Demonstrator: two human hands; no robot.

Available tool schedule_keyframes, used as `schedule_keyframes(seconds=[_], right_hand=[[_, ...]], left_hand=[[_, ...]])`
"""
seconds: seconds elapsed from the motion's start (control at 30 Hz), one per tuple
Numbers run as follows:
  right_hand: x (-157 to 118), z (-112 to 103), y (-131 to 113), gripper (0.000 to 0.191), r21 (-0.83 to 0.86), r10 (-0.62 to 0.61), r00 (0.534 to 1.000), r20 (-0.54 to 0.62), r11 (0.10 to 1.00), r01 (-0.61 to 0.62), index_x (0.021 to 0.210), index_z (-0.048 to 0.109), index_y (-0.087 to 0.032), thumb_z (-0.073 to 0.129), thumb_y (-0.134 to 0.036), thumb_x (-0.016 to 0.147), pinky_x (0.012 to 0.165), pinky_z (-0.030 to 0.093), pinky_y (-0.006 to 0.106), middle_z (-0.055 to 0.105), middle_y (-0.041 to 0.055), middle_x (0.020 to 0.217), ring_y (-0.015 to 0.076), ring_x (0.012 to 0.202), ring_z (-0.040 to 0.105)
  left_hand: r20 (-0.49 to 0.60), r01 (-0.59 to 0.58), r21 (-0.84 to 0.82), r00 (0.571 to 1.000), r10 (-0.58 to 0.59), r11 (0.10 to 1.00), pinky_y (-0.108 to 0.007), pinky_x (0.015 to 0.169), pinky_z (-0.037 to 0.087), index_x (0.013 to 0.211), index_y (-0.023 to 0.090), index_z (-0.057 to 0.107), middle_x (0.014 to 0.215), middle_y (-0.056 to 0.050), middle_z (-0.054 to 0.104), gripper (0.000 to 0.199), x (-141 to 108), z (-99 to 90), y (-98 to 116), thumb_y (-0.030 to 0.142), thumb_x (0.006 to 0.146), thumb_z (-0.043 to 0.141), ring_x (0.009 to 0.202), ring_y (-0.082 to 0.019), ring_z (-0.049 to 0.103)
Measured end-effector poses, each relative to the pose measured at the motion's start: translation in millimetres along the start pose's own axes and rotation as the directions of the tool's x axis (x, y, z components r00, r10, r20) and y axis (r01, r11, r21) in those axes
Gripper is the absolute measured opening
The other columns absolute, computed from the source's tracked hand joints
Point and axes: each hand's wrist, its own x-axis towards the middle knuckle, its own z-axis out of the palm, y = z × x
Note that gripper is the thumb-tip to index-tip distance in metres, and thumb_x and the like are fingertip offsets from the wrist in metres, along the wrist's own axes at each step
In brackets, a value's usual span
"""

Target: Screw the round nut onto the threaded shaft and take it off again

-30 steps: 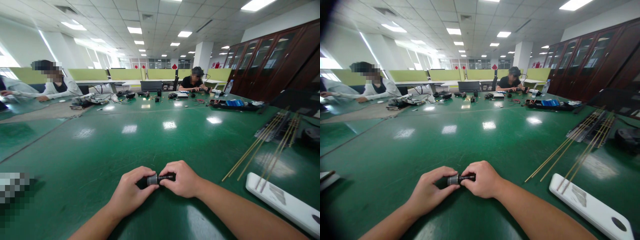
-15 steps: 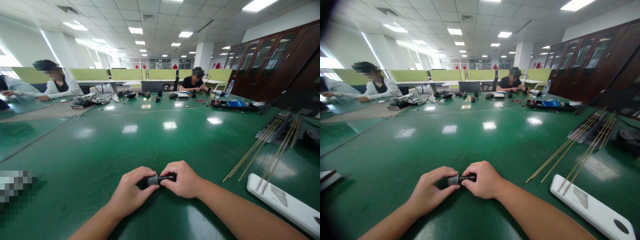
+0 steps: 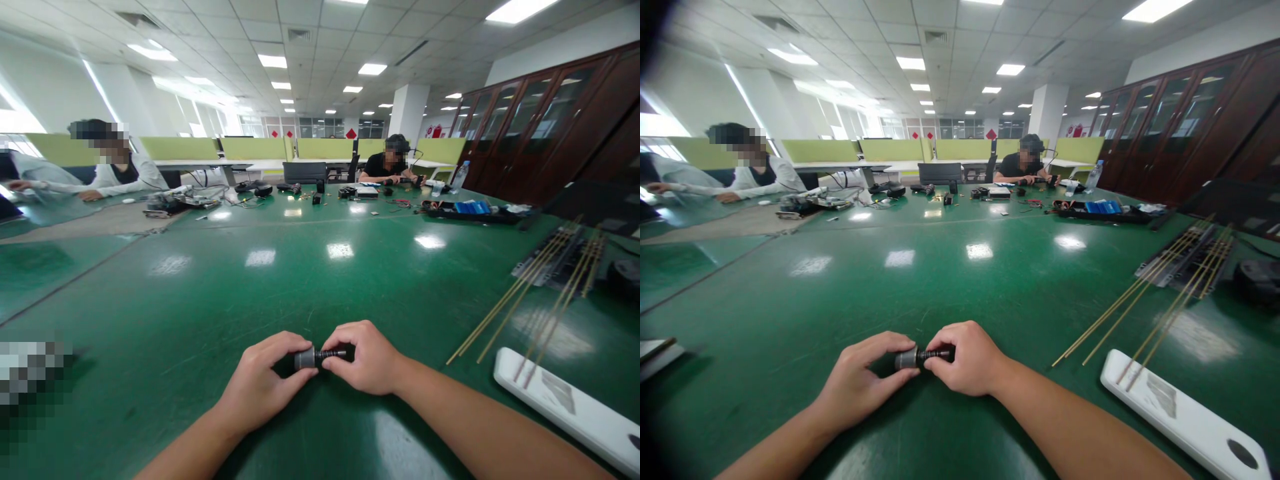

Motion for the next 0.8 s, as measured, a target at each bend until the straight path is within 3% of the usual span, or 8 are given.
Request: schedule_keyframes(seconds=[0.8], right_hand=[[1.2,-2.4,0.4,0.009,0.023,0.038,0.999,-0.002,0.999,-0.038,0.087,0.073,-0.020,0.070,-0.025,0.079,0.066,0.043,0.025,0.069,-0.0003,0.077,0.0130,0.069,0.061]], left_hand=[[-0.013,0.001,0.003,1.000,-0.001,1.000,-0.029,0.085,0.054,0.110,0.027,0.064,0.102,-0.001,0.069,0.030,1.0,-3.0,-0.4,0.026,0.082,0.076,0.093,-0.016,0.066]])
